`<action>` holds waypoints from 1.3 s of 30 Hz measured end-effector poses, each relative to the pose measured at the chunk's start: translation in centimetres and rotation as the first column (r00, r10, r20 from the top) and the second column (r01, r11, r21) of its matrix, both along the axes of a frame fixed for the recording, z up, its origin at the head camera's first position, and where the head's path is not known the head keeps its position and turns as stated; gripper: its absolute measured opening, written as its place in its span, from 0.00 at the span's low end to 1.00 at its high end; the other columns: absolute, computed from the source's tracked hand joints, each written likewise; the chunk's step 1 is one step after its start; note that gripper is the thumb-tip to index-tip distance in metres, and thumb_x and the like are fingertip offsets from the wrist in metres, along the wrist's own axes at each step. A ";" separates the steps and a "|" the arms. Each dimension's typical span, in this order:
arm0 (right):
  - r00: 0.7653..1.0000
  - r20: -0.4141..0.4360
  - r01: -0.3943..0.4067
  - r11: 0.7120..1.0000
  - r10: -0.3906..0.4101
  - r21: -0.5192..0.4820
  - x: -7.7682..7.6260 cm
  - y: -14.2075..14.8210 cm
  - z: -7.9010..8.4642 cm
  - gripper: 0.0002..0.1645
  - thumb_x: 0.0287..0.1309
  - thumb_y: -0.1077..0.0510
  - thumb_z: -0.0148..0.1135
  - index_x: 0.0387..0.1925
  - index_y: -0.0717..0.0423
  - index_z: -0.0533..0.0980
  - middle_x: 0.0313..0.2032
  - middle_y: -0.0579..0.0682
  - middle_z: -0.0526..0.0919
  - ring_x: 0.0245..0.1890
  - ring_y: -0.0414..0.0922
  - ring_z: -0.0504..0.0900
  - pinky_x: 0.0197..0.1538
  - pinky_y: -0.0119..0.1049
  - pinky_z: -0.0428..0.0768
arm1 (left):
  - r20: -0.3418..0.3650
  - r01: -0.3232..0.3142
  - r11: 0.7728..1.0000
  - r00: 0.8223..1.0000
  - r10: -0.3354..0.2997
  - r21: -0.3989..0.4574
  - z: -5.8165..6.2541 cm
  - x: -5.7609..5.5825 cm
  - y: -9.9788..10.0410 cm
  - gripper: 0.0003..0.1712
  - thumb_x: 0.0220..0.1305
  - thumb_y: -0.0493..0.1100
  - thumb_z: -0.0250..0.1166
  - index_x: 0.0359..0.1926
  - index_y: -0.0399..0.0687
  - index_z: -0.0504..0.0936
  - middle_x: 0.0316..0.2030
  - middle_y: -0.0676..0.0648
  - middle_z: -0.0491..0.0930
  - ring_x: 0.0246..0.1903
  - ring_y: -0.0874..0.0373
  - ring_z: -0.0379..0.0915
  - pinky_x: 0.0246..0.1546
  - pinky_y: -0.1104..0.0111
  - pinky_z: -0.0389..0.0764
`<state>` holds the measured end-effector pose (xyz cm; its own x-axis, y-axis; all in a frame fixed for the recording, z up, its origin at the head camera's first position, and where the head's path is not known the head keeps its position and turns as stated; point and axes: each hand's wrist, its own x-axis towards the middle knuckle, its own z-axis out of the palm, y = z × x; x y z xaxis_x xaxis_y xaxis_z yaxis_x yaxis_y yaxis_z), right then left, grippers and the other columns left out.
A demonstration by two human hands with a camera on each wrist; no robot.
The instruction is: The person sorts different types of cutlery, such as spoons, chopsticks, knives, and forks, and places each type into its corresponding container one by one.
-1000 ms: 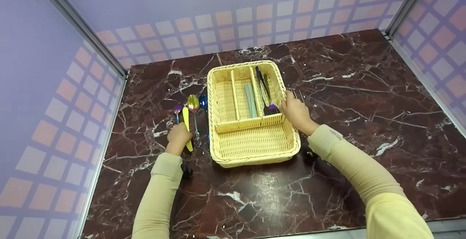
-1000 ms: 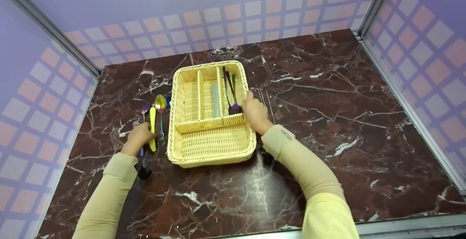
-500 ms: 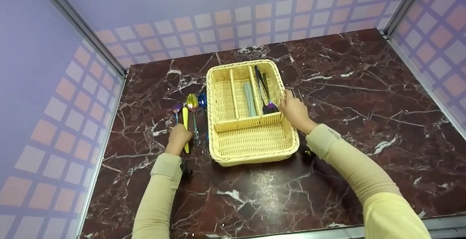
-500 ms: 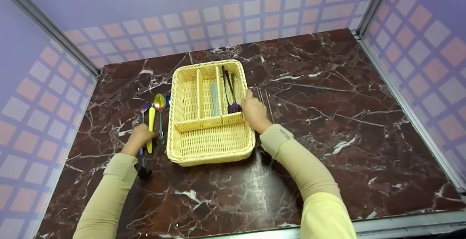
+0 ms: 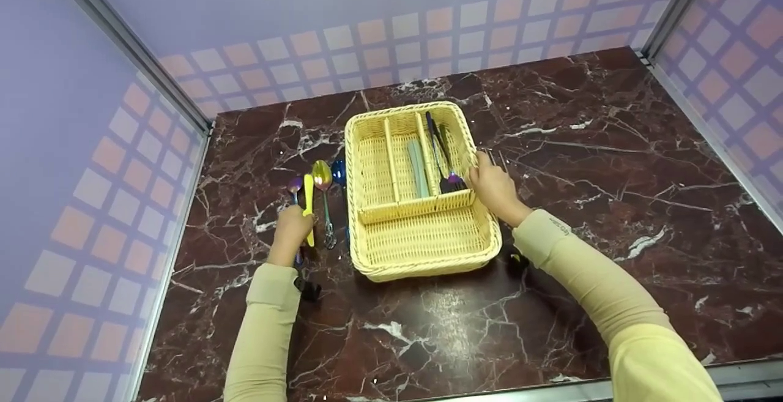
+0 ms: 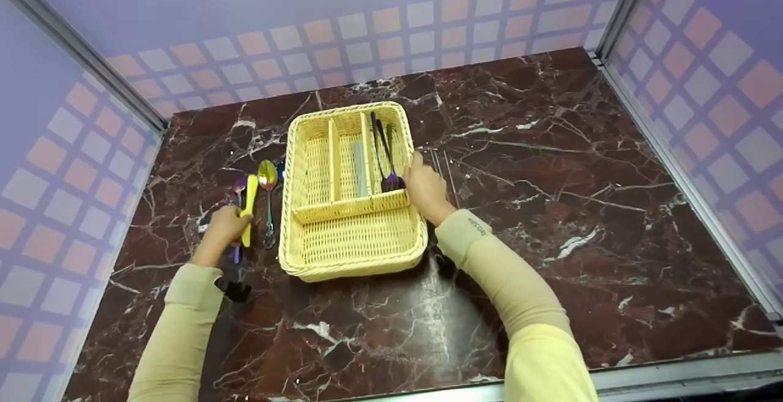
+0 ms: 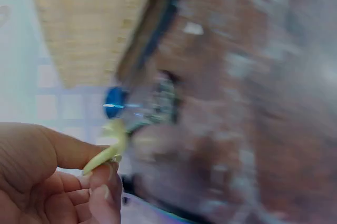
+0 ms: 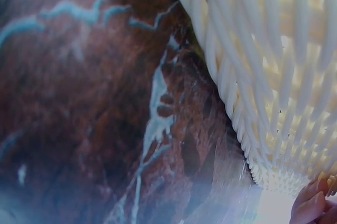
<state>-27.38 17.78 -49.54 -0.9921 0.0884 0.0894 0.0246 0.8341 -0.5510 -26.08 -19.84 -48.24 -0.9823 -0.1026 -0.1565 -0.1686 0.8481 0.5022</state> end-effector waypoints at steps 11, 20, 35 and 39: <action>1.000 -0.008 -0.011 1.000 0.011 -0.004 0.1 -0.1 0.0 0.25 0.66 0.52 0.40 0.61 0.59 0.61 0.34 0.68 0.80 0.32 0.64 0.79 0.34 0.58 0.74 | -0.207 0.025 1.000 0.978 -0.024 0.002 4.0 0.2 4.6 0.16 0.67 0.43 0.47 0.30 0.36 0.73 0.30 0.33 0.78 0.32 0.38 0.75 0.33 0.49 0.72; 1.000 -0.003 -0.014 1.000 0.014 -0.022 0.2 -0.2 0.1 0.26 0.66 0.52 0.40 0.61 0.59 0.61 0.36 0.68 0.80 0.34 0.64 0.79 0.36 0.58 0.74 | -0.112 0.143 0.983 0.985 -0.131 0.113 6.6 -1.2 9.3 0.14 0.66 0.43 0.38 0.27 0.45 0.67 0.21 0.48 0.65 0.20 0.55 0.61 0.23 0.65 0.64; 1.000 0.014 0.001 0.999 -0.001 -0.046 0.1 0.0 0.1 0.26 0.65 0.51 0.39 0.62 0.58 0.61 0.35 0.68 0.80 0.33 0.63 0.79 0.35 0.57 0.74 | 0.135 0.113 0.961 0.979 -0.151 0.254 4.2 -6.3 15.3 0.17 0.67 0.39 0.37 0.47 0.35 0.69 0.22 0.48 0.65 0.10 0.62 0.52 0.11 0.70 0.59; 1.000 0.010 -0.002 0.999 0.002 -0.051 0.1 0.0 -0.1 0.26 0.65 0.51 0.39 0.62 0.58 0.61 0.35 0.68 0.80 0.33 0.63 0.79 0.35 0.57 0.74 | 0.119 0.112 0.969 0.983 -0.141 0.221 0.8 -8.5 15.6 0.24 0.68 0.41 0.38 0.60 0.32 0.59 0.25 0.46 0.68 0.13 0.62 0.54 0.13 0.70 0.59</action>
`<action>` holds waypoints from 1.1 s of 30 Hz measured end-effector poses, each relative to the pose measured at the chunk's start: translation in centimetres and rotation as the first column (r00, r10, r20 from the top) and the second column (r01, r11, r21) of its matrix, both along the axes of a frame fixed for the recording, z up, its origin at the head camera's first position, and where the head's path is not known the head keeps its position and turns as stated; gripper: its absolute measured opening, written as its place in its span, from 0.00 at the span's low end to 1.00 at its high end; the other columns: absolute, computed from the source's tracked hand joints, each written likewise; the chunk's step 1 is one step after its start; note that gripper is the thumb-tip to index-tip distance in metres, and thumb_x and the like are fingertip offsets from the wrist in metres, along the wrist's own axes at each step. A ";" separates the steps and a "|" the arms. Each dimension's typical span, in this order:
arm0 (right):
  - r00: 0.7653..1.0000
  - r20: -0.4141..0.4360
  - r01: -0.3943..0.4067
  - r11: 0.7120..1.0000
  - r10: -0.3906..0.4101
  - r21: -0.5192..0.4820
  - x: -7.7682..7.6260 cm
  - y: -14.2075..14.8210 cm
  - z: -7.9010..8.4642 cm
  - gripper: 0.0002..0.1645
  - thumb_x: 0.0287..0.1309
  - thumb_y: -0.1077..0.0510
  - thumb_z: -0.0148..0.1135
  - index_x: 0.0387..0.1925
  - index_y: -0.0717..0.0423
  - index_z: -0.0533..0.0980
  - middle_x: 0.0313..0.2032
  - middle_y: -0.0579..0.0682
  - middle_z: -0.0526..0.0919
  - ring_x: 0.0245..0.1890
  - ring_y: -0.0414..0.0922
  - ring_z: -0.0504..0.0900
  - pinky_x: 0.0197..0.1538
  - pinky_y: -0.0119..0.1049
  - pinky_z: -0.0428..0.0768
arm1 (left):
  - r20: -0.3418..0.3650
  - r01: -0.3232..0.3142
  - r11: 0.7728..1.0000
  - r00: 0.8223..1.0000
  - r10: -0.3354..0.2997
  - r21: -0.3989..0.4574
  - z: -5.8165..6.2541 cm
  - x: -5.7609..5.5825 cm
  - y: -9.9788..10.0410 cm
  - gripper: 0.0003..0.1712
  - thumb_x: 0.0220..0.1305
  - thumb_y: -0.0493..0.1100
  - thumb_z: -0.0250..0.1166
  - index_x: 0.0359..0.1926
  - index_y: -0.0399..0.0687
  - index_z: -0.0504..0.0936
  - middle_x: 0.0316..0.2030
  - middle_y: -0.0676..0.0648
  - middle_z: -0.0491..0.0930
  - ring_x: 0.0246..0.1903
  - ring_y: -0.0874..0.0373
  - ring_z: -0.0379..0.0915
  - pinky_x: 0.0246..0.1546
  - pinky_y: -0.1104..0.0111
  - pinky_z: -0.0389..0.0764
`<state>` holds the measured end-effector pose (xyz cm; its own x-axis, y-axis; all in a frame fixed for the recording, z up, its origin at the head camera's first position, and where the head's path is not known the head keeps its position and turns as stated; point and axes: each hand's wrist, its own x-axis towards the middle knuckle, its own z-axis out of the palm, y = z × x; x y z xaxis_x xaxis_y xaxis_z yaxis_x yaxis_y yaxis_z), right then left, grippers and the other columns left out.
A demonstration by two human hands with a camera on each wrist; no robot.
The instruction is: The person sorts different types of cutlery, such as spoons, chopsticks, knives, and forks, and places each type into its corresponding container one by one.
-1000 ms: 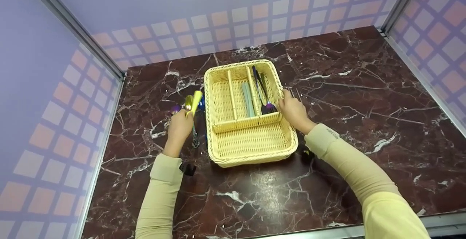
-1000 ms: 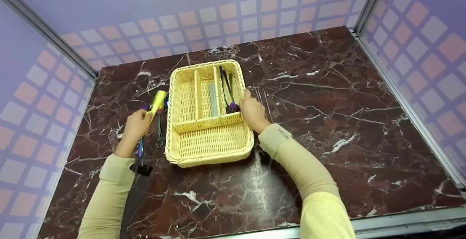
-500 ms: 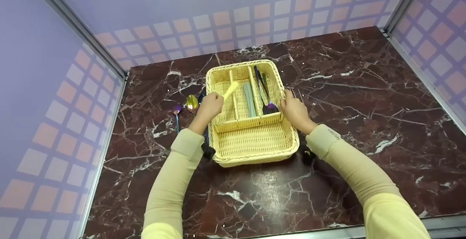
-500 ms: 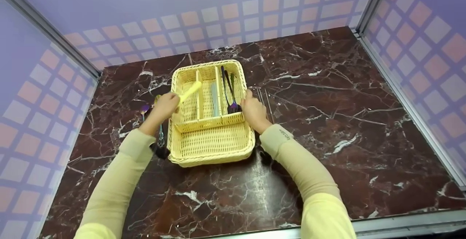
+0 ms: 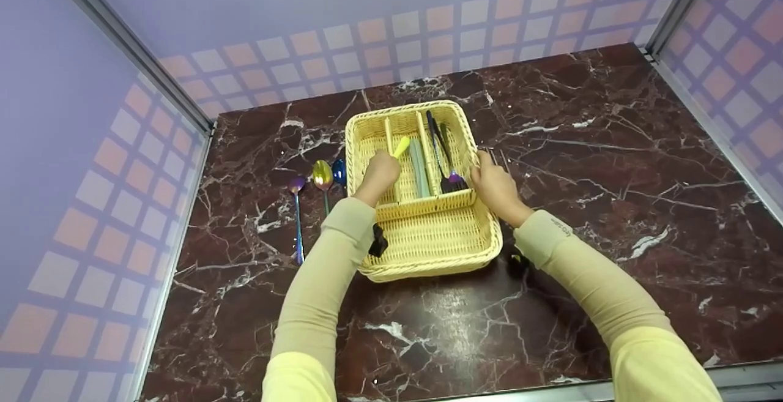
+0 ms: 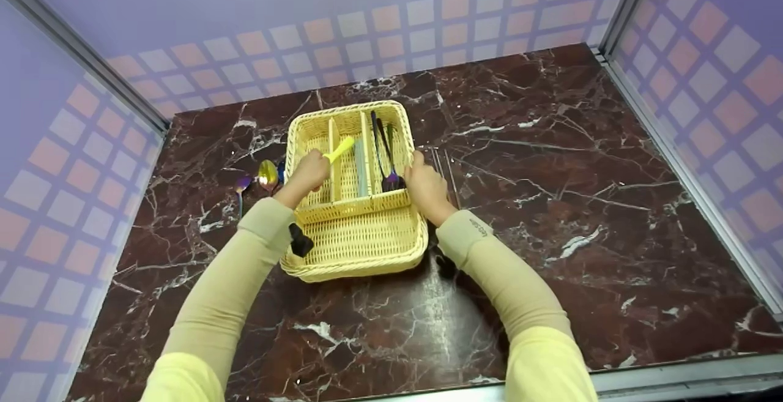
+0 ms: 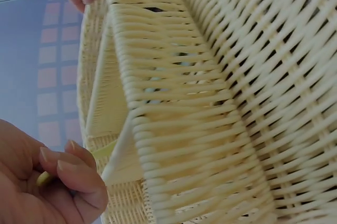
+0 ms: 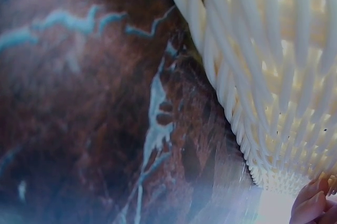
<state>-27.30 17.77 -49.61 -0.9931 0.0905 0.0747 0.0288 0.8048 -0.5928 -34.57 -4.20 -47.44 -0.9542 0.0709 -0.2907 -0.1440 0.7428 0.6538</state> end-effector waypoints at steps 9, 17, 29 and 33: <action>1.000 -0.009 0.004 1.000 -0.003 0.013 0.1 -0.1 -0.1 0.26 0.65 0.52 0.39 0.61 0.58 0.61 0.34 0.68 0.80 0.32 0.63 0.79 0.34 0.57 0.74 | 0.000 0.047 0.955 0.999 -0.049 -0.293 3.3 2.5 1.7 0.29 0.69 0.41 0.42 0.68 0.37 0.52 0.26 0.45 0.74 0.13 0.62 0.55 0.14 0.70 0.59; 1.000 -0.002 0.010 1.000 -0.009 0.004 0.1 -0.2 0.0 0.26 0.65 0.51 0.39 0.62 0.56 0.61 0.33 0.66 0.80 0.30 0.60 0.79 0.33 0.56 0.74 | -0.088 0.116 0.867 0.980 -0.180 -0.484 3.1 3.1 2.6 0.12 0.65 0.38 0.49 0.35 0.43 0.80 0.19 0.49 0.71 0.16 0.60 0.60 0.15 0.69 0.61; 1.000 0.003 0.009 1.000 -0.009 -0.011 0.0 0.0 -0.1 0.26 0.65 0.50 0.39 0.62 0.56 0.61 0.33 0.66 0.80 0.29 0.60 0.79 0.34 0.55 0.74 | -0.107 0.266 0.761 0.910 -0.401 -0.592 2.0 3.2 2.9 0.09 0.63 0.33 0.53 0.37 0.41 0.81 0.35 0.41 0.81 0.31 0.50 0.79 0.28 0.59 0.79; 1.000 0.012 0.013 1.000 -0.013 -0.012 0.1 0.1 -0.1 0.27 0.65 0.50 0.39 0.62 0.55 0.61 0.33 0.66 0.80 0.29 0.59 0.78 0.33 0.55 0.74 | -0.107 0.282 0.783 0.909 -0.403 -0.555 1.9 3.2 2.7 0.09 0.63 0.33 0.54 0.37 0.41 0.81 0.34 0.42 0.81 0.29 0.53 0.76 0.23 0.64 0.74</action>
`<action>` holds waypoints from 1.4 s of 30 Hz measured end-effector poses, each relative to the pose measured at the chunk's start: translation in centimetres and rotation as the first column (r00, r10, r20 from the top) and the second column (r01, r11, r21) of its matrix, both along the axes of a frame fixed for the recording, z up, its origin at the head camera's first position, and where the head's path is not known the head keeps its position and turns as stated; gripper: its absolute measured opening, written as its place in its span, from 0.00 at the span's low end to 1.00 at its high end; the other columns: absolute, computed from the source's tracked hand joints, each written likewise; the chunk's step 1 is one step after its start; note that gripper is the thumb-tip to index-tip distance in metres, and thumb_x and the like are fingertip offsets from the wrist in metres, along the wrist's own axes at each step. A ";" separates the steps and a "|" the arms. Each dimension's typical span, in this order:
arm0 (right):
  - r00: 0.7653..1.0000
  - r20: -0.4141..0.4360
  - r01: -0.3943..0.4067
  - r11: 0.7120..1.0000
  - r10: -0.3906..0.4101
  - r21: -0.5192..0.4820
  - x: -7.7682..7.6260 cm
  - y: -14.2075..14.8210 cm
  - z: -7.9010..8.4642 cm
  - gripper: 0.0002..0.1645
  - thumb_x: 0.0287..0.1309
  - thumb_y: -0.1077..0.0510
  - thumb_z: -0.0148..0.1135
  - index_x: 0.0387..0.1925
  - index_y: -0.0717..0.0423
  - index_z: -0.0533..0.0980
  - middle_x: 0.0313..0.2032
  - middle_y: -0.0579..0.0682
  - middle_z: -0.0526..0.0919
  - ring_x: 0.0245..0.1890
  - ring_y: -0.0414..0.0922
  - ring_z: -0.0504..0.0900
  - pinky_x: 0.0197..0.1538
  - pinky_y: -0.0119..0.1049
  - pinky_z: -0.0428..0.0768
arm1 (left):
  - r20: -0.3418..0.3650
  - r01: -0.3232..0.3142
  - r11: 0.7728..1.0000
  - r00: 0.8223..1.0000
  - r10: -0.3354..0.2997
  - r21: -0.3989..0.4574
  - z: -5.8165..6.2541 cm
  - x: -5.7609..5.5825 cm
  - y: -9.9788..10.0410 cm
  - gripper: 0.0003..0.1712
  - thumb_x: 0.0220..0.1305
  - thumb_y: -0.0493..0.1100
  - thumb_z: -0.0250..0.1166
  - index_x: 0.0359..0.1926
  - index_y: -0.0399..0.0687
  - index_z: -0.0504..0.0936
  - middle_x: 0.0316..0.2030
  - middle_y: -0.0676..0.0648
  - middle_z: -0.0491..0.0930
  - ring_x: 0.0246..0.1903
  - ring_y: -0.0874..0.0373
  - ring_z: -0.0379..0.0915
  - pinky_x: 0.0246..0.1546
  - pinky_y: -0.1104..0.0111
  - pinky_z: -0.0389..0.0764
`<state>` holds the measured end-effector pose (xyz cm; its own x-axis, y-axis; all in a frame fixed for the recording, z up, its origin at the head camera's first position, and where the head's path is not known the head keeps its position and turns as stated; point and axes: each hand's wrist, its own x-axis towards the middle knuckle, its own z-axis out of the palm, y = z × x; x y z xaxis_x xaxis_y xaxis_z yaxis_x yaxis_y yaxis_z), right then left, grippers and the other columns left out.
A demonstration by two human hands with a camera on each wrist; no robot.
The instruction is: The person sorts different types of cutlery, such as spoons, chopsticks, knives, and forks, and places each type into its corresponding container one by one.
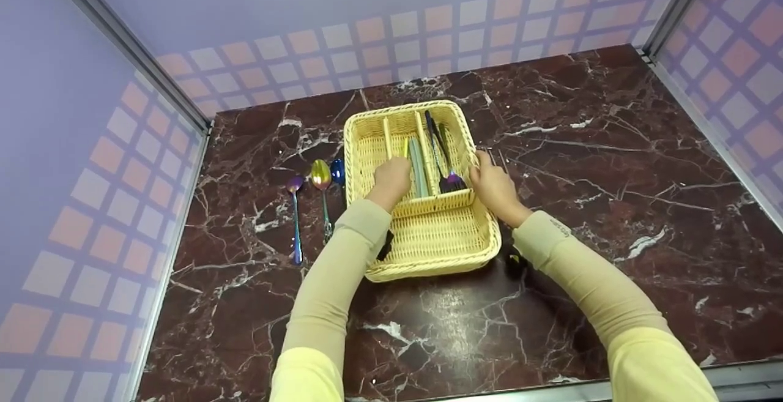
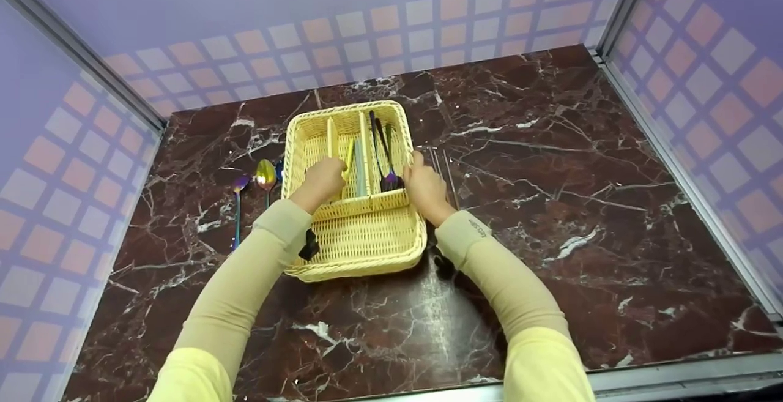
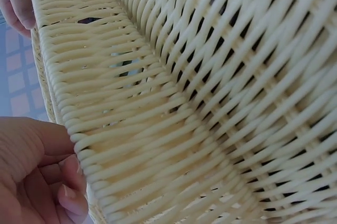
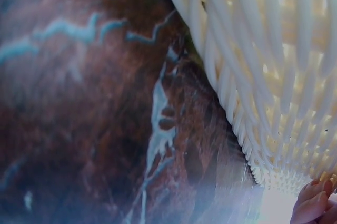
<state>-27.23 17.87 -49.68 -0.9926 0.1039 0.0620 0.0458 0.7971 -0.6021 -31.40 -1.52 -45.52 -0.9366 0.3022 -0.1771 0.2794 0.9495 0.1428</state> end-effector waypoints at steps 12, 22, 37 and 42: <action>1.000 0.008 0.004 1.000 -0.004 -0.011 0.1 -0.1 0.1 0.27 0.65 0.50 0.39 0.62 0.55 0.61 0.33 0.65 0.80 0.28 0.58 0.78 0.33 0.55 0.74 | -0.165 -0.035 0.988 0.984 0.059 0.147 1.3 -0.2 -3.2 0.23 0.61 0.28 0.49 0.58 0.40 0.70 0.49 0.37 0.76 0.39 0.44 0.77 0.37 0.56 0.78; 1.000 0.004 -0.001 1.000 0.001 -0.009 0.0 -0.2 0.1 0.26 0.65 0.51 0.39 0.62 0.54 0.61 0.31 0.64 0.80 0.26 0.57 0.77 0.30 0.54 0.73 | -0.025 -0.265 0.958 0.963 0.269 0.114 1.2 -0.3 -9.0 0.24 0.58 0.39 0.54 0.55 0.32 0.68 0.53 0.32 0.69 0.50 0.36 0.67 0.50 0.50 0.68; 1.000 0.013 0.000 1.000 0.000 -0.032 0.3 -0.1 0.0 0.26 0.65 0.50 0.40 0.62 0.54 0.61 0.35 0.65 0.81 0.30 0.59 0.79 0.33 0.56 0.74 | 0.131 -0.267 0.904 0.963 0.236 0.336 -6.4 -2.0 -11.3 0.37 0.67 0.46 0.42 0.65 0.22 0.42 0.49 0.25 0.71 0.48 0.38 0.72 0.51 0.54 0.71; 0.995 0.069 -0.071 0.996 0.075 -0.052 0.0 0.8 1.0 0.27 0.66 0.49 0.42 0.62 0.57 0.62 0.45 0.68 0.78 0.43 0.63 0.78 0.44 0.57 0.73 | 0.040 -0.314 0.894 0.947 0.319 0.318 -3.1 1.2 -9.6 0.33 0.69 0.43 0.42 0.67 0.27 0.45 0.22 0.40 0.75 0.21 0.49 0.72 0.24 0.59 0.72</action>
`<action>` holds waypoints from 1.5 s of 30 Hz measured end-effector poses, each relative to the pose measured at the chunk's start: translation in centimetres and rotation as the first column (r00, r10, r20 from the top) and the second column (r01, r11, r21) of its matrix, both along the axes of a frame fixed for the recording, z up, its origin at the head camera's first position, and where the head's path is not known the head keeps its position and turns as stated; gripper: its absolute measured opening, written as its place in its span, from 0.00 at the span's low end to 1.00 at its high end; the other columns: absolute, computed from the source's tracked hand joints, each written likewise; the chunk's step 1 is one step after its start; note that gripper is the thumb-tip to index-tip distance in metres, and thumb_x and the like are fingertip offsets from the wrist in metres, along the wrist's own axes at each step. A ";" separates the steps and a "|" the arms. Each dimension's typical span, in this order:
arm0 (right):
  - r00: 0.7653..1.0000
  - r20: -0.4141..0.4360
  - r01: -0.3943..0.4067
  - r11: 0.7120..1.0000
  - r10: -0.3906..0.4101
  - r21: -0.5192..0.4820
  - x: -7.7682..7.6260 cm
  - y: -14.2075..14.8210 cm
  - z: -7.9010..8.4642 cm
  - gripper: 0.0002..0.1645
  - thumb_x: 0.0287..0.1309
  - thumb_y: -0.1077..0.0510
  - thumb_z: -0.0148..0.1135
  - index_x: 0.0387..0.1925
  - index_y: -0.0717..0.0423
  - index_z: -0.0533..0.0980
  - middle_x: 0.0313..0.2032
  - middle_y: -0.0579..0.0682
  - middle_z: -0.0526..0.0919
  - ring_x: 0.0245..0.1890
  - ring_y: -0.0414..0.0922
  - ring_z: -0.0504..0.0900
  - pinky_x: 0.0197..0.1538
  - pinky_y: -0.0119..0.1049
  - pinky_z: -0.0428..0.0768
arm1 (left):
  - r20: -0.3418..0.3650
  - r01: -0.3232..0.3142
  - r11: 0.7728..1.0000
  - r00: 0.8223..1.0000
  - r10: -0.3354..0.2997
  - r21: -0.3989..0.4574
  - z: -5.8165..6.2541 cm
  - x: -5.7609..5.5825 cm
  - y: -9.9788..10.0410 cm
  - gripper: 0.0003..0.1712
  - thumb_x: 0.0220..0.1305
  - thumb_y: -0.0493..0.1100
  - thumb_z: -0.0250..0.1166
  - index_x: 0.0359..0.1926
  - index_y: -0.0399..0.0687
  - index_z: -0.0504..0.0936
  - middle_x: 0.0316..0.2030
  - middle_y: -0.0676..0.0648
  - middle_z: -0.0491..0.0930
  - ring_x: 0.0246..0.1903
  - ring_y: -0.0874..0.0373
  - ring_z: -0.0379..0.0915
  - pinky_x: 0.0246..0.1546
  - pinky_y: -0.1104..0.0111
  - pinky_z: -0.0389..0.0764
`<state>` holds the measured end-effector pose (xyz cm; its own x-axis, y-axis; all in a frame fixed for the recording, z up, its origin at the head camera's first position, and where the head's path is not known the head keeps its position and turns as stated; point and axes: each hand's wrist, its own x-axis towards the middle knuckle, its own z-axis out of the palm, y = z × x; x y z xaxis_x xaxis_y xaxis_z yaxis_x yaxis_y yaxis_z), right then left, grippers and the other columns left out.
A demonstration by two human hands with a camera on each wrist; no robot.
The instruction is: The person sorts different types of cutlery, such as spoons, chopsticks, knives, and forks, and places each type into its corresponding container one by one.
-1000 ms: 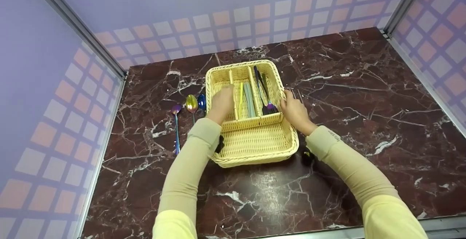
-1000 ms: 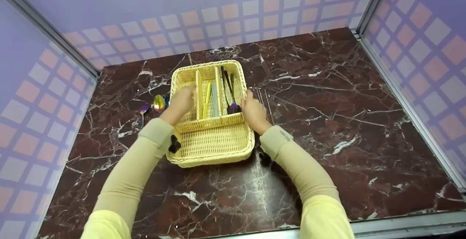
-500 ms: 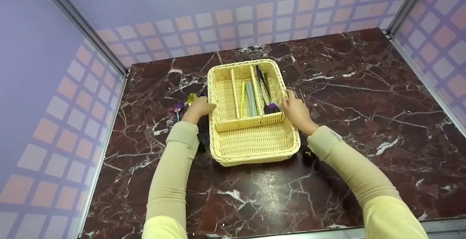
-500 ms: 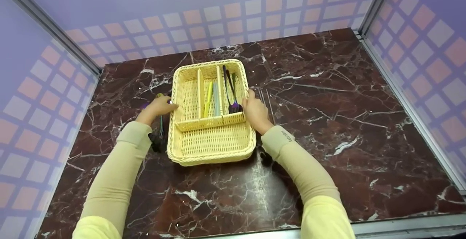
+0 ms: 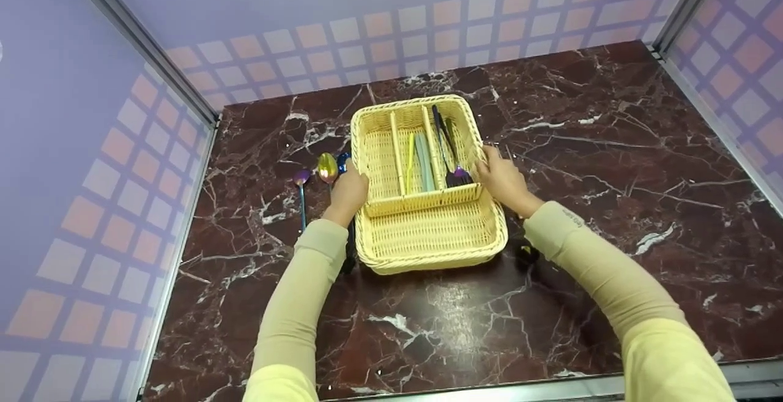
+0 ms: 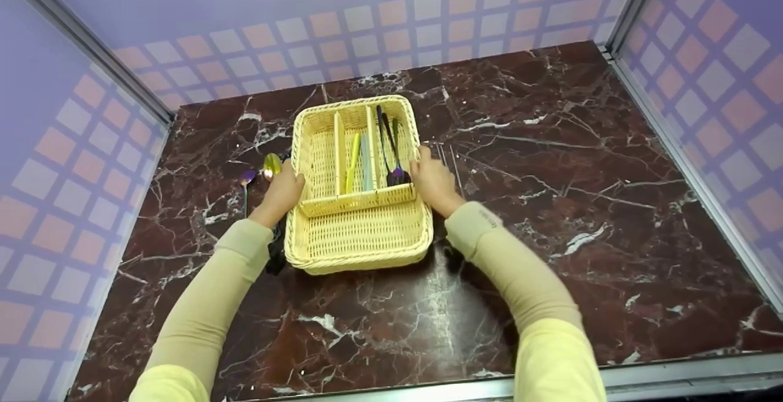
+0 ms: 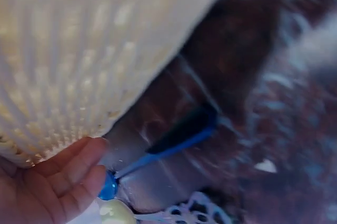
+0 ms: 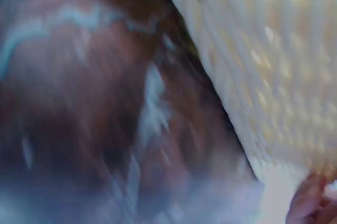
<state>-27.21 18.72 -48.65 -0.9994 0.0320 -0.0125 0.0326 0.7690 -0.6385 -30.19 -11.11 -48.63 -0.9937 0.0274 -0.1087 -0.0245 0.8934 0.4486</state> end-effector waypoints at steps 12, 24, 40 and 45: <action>0.971 0.239 -0.044 0.970 -0.014 0.237 -1.4 6.6 -0.9 0.18 0.50 0.56 0.55 0.34 0.71 0.72 0.39 0.71 0.76 0.34 0.61 0.75 0.37 0.54 0.73 | -0.115 -0.085 0.996 0.990 0.087 0.026 -0.2 0.8 -0.1 0.30 0.66 0.44 0.49 0.66 0.36 0.56 0.27 0.36 0.79 0.26 0.43 0.77 0.27 0.53 0.74; 0.981 0.191 -0.014 0.970 -0.034 0.243 -0.2 7.0 -2.3 0.12 0.45 0.57 0.56 0.15 0.61 0.70 0.23 0.63 0.78 0.23 0.56 0.77 0.27 0.49 0.75 | -0.050 -0.128 0.982 0.989 0.136 0.136 -0.6 0.9 -0.1 0.25 0.67 0.48 0.47 0.60 0.40 0.65 0.41 0.35 0.79 0.37 0.42 0.78 0.37 0.51 0.74; 0.962 -0.085 -0.257 0.966 0.258 0.029 -0.9 1.6 4.6 0.11 0.49 0.63 0.52 0.32 0.65 0.77 0.27 0.57 0.80 0.22 0.43 0.72 0.31 0.35 0.71 | -0.035 -0.138 0.983 0.989 0.143 0.118 -0.4 1.0 0.0 0.27 0.67 0.50 0.47 0.61 0.39 0.64 0.47 0.34 0.77 0.43 0.40 0.76 0.44 0.50 0.73; 0.939 -0.065 -0.334 0.941 0.337 0.060 -1.1 -1.9 6.1 0.08 0.47 0.64 0.51 0.25 0.61 0.77 0.21 0.49 0.77 0.20 0.41 0.69 0.29 0.33 0.69 | -0.032 -0.134 0.985 0.990 0.139 0.111 -0.3 1.0 0.0 0.28 0.67 0.50 0.47 0.62 0.38 0.63 0.47 0.34 0.77 0.42 0.41 0.76 0.43 0.50 0.74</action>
<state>-28.27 16.81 -42.51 -0.9503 -0.3067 0.0542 -0.2780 0.7568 -0.5916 -29.18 -11.12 -48.98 -0.9924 -0.0993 -0.0730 -0.1231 0.8292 0.5452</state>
